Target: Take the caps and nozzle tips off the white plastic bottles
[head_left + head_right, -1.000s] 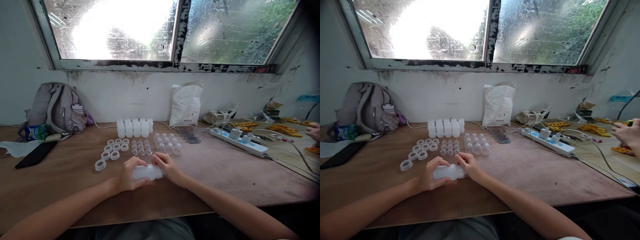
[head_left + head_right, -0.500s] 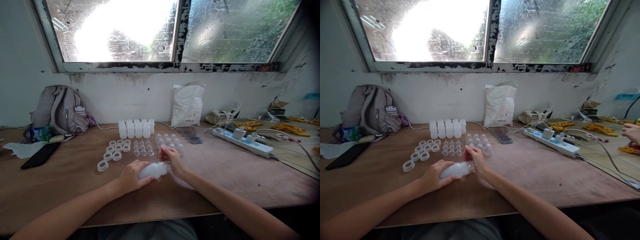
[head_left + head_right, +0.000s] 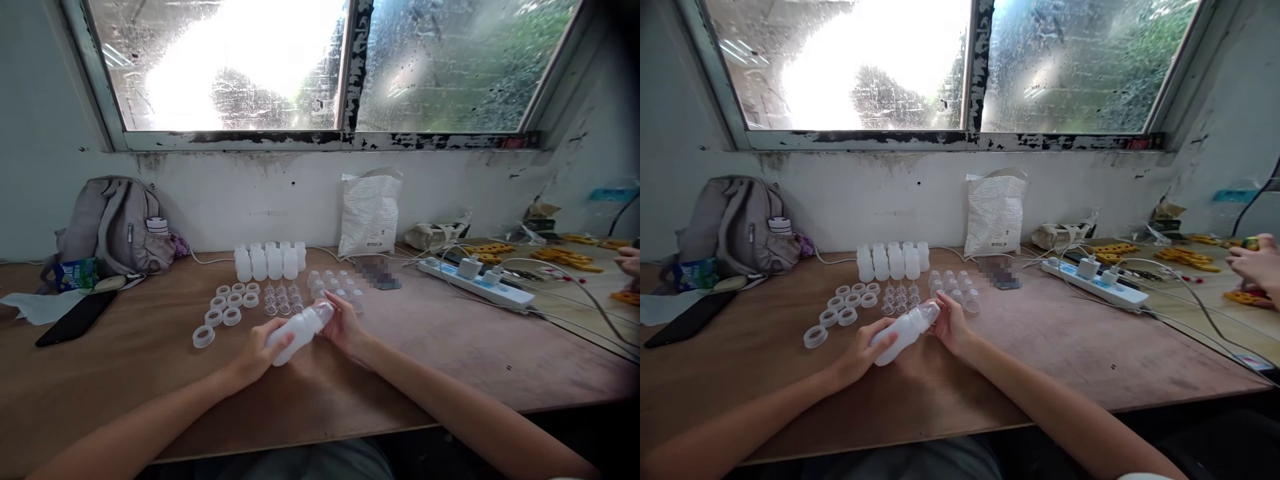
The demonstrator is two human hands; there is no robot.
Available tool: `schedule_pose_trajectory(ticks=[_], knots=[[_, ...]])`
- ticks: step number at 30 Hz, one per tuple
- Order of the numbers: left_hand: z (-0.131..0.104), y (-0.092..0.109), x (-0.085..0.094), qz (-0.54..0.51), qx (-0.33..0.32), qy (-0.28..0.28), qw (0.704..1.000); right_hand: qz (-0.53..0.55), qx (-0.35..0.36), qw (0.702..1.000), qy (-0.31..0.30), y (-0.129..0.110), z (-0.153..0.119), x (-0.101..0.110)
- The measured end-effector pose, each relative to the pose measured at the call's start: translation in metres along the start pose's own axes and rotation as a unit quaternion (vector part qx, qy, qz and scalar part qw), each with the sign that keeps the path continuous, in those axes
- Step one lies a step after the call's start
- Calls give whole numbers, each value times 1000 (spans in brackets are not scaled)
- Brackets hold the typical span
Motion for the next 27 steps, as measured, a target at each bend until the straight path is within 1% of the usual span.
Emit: schedule_pose_trajectory(ticks=[1, 2, 4, 6, 7, 8, 10, 12, 14, 16, 18, 19, 21, 22, 24, 25, 27], knots=[[1, -5, 0, -69, 32, 15, 997, -3, -4, 1000, -5, 0, 0, 0], [2, -10, 0, -139, 64, 30, 988, -9, -8, 1000, -13, 1, 0, -1], [3, -19, -1, -263, 119, 59, 956, -26, -10, 999, -27, 2, 0, -4], [5, -24, -1, -345, 144, 81, 924, -42, -15, 999, -31, 4, -2, -7], [5, -26, -1, -369, 146, 85, 914, -49, -19, 998, -32, 5, -2, -8], [5, -26, -1, -385, 143, 81, 908, -56, -23, 998, -32, 5, -3, -9], [4, -24, -2, -391, 132, 65, 909, -68, -27, 997, -36, 7, -4, -10], [3, -22, -1, -361, 118, 55, 923, -79, -24, 996, -40, 7, -4, -10], [5, -19, 5, -296, 94, 64, 948, -89, -19, 995, -45, 8, -3, -9], [13, -16, 22, -207, 63, 97, 971, -99, -19, 994, -48, 9, -2, -9], [26, -15, 48, -110, 38, 150, 982, -107, -20, 993, -55, 11, -1, -9], [34, -17, 65, -61, 40, 174, 982, -111, -21, 992, -59, 11, -1, -9], [50, -22, 101, 42, 34, 225, 973, -119, -20, 990, -66, 12, -1, -9], [57, -26, 120, 105, 36, 248, 962, -123, -19, 990, -68, 13, -1, -10], [67, -39, 153, 218, 60, 271, 936, -129, -18, 989, -71, 13, -2, -11], [71, -48, 165, 258, 81, 266, 925, -133, -18, 988, -72, 13, -2, -11], [74, -68, 183, 325, 123, 242, 906, -140, -21, 987, -73, 14, -2, -12]])
Point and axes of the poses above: each hand's wrist, its own z-axis towards the middle knuckle, its own x-axis out of the back of the hand, y = z × x, the point moved 4 cm from there along z, towards the middle knuckle, and after that the axes turned 13 degrees about -x, right-handed, at the moved point
